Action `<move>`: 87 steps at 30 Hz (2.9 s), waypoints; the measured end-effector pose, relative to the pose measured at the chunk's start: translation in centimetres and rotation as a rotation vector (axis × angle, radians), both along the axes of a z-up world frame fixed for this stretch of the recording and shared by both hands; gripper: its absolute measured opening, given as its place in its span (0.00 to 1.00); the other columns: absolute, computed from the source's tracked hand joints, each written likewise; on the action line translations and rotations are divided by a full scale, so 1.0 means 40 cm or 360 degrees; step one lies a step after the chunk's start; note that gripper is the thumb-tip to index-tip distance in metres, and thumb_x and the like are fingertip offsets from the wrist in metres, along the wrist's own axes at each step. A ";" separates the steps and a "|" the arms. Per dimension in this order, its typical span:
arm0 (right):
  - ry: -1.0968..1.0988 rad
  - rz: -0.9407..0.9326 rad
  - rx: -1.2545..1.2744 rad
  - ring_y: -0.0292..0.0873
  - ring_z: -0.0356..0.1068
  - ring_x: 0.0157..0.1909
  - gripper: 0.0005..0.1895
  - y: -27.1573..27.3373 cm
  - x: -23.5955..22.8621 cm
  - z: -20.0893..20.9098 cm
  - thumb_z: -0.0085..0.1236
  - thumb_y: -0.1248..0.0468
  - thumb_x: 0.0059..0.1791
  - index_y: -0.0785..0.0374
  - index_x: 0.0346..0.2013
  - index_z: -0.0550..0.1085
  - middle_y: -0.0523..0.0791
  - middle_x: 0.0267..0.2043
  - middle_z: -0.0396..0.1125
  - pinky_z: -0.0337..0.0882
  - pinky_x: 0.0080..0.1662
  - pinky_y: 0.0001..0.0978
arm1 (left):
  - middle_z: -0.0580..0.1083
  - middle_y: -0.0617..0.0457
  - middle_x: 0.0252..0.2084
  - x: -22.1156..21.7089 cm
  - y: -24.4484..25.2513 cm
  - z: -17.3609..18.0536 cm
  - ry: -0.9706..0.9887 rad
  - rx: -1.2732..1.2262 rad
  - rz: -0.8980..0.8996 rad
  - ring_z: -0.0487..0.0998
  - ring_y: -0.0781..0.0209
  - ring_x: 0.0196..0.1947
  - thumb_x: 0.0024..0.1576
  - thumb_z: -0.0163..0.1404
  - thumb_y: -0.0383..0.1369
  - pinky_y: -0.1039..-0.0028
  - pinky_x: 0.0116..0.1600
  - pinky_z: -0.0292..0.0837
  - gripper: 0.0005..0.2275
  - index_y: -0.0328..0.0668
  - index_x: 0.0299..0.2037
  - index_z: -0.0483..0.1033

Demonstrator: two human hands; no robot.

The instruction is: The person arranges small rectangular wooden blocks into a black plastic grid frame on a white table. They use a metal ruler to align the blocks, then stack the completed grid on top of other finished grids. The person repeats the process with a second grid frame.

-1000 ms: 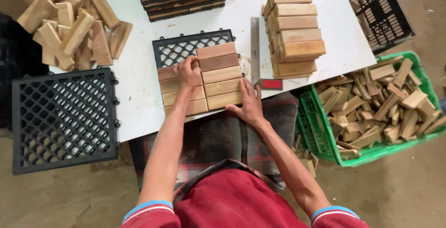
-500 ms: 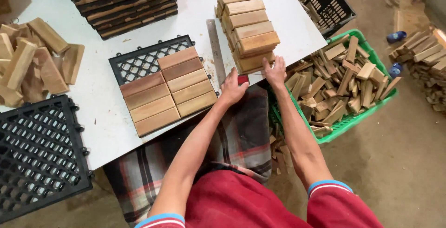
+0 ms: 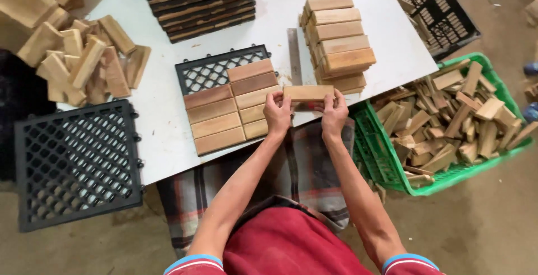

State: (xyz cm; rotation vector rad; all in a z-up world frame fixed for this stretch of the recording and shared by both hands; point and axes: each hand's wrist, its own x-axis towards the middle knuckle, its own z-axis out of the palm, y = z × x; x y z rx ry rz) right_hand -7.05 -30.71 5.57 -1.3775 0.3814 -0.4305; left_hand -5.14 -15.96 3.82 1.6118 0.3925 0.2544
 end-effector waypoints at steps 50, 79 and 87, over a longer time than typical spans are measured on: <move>-0.0373 0.0818 -0.2340 0.42 0.53 0.74 0.28 0.489 0.256 -0.062 0.53 0.40 0.53 0.42 0.65 0.69 0.38 0.68 0.62 0.46 0.69 0.46 | 0.66 0.50 0.71 -0.006 0.561 0.044 -0.0052 0.1835 -0.0209 0.58 0.48 0.74 0.67 0.35 0.46 0.41 0.70 0.46 0.21 0.54 0.66 0.72; -0.0717 -0.0439 -0.2317 0.39 0.69 0.55 0.17 -0.145 0.158 0.047 0.67 0.57 0.47 0.48 0.51 0.79 0.37 0.50 0.71 0.60 0.62 0.37 | 0.70 0.40 0.66 0.087 0.332 -0.020 -0.0199 0.2025 -0.0529 0.66 0.30 0.66 0.58 0.49 0.41 0.44 0.66 0.61 0.23 0.41 0.62 0.73; 0.0540 0.0004 -0.1472 0.46 0.51 0.77 0.38 -0.389 0.297 -0.005 0.53 0.43 0.54 0.51 0.75 0.55 0.43 0.77 0.48 0.47 0.70 0.65 | 0.57 0.40 0.75 0.058 -0.142 0.096 -0.0281 0.1360 -0.1240 0.61 0.36 0.72 0.60 0.46 0.46 0.45 0.68 0.60 0.34 0.38 0.74 0.54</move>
